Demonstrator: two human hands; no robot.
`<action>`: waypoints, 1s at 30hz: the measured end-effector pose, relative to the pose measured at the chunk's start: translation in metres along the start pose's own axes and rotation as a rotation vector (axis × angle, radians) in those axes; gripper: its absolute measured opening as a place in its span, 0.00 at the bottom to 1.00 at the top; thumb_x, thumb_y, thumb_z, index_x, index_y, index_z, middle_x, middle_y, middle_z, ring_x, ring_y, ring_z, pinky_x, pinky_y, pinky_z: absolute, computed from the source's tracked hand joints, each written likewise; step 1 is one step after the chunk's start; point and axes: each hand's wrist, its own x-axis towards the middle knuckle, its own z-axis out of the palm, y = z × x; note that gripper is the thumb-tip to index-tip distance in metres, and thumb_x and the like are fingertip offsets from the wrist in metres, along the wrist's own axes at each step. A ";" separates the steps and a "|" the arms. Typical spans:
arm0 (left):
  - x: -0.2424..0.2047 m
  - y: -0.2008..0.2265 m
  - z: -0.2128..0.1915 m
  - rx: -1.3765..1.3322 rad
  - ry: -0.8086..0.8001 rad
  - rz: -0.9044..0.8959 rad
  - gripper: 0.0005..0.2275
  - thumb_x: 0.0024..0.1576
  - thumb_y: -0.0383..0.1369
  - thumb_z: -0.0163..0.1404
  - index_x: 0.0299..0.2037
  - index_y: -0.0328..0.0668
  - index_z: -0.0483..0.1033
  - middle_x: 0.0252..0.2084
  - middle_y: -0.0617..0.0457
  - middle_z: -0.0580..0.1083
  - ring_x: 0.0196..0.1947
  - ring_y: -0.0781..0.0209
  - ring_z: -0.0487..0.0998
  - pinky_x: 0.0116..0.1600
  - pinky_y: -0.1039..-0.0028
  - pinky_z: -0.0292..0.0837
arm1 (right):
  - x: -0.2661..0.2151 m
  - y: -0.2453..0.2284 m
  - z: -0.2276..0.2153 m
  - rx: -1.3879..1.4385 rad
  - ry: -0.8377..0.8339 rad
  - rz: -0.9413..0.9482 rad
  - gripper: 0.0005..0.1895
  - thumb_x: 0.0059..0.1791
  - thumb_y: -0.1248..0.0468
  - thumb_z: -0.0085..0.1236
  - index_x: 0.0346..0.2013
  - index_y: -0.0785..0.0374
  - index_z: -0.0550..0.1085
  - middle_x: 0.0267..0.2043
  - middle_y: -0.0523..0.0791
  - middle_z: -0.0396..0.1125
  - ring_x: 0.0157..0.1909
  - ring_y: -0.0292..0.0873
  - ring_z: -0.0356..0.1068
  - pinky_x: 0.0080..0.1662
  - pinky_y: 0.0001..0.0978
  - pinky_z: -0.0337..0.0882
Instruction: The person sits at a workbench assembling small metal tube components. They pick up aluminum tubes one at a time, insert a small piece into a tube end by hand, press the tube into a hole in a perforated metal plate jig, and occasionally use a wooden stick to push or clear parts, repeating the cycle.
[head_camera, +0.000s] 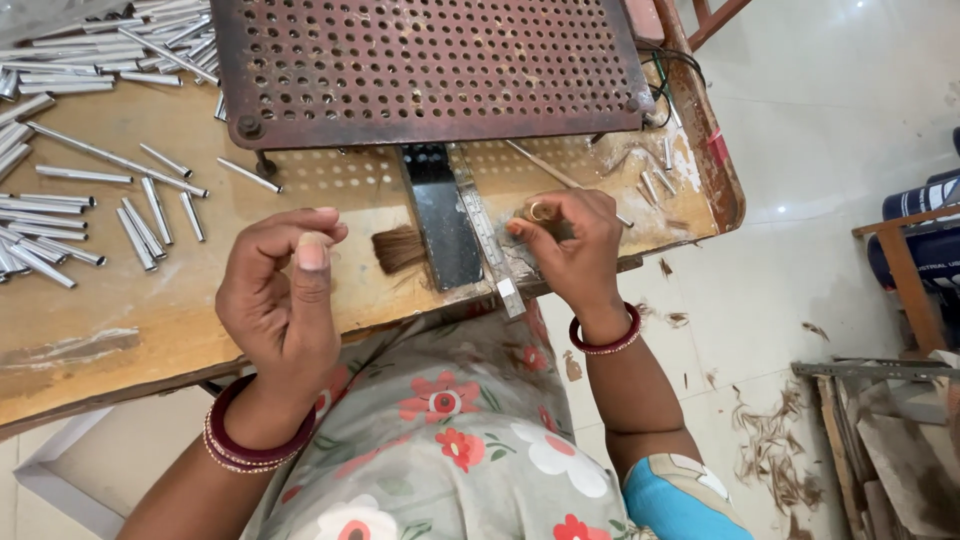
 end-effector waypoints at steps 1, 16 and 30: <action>-0.004 0.000 0.000 0.001 0.000 -0.006 0.09 0.75 0.32 0.47 0.47 0.31 0.69 0.53 0.45 0.75 0.49 0.65 0.78 0.56 0.78 0.73 | -0.003 -0.003 -0.001 0.001 -0.004 0.005 0.14 0.46 0.57 0.73 0.35 0.62 0.78 0.32 0.43 0.74 0.37 0.46 0.71 0.50 0.37 0.66; 0.008 0.020 0.007 -0.011 -0.015 0.049 0.06 0.75 0.28 0.48 0.52 0.33 0.66 0.55 0.45 0.74 0.51 0.64 0.76 0.62 0.74 0.74 | 0.021 -0.011 -0.026 0.163 -0.109 0.066 0.14 0.46 0.63 0.73 0.43 0.66 0.80 0.35 0.47 0.73 0.34 0.36 0.72 0.39 0.26 0.71; 0.009 0.043 0.067 0.123 -0.224 0.027 0.10 0.68 0.31 0.49 0.55 0.33 0.71 0.52 0.44 0.74 0.50 0.56 0.77 0.52 0.71 0.75 | -0.028 -0.017 0.007 1.057 0.348 0.170 0.11 0.54 0.61 0.64 0.39 0.68 0.76 0.38 0.45 0.72 0.43 0.39 0.71 0.49 0.34 0.74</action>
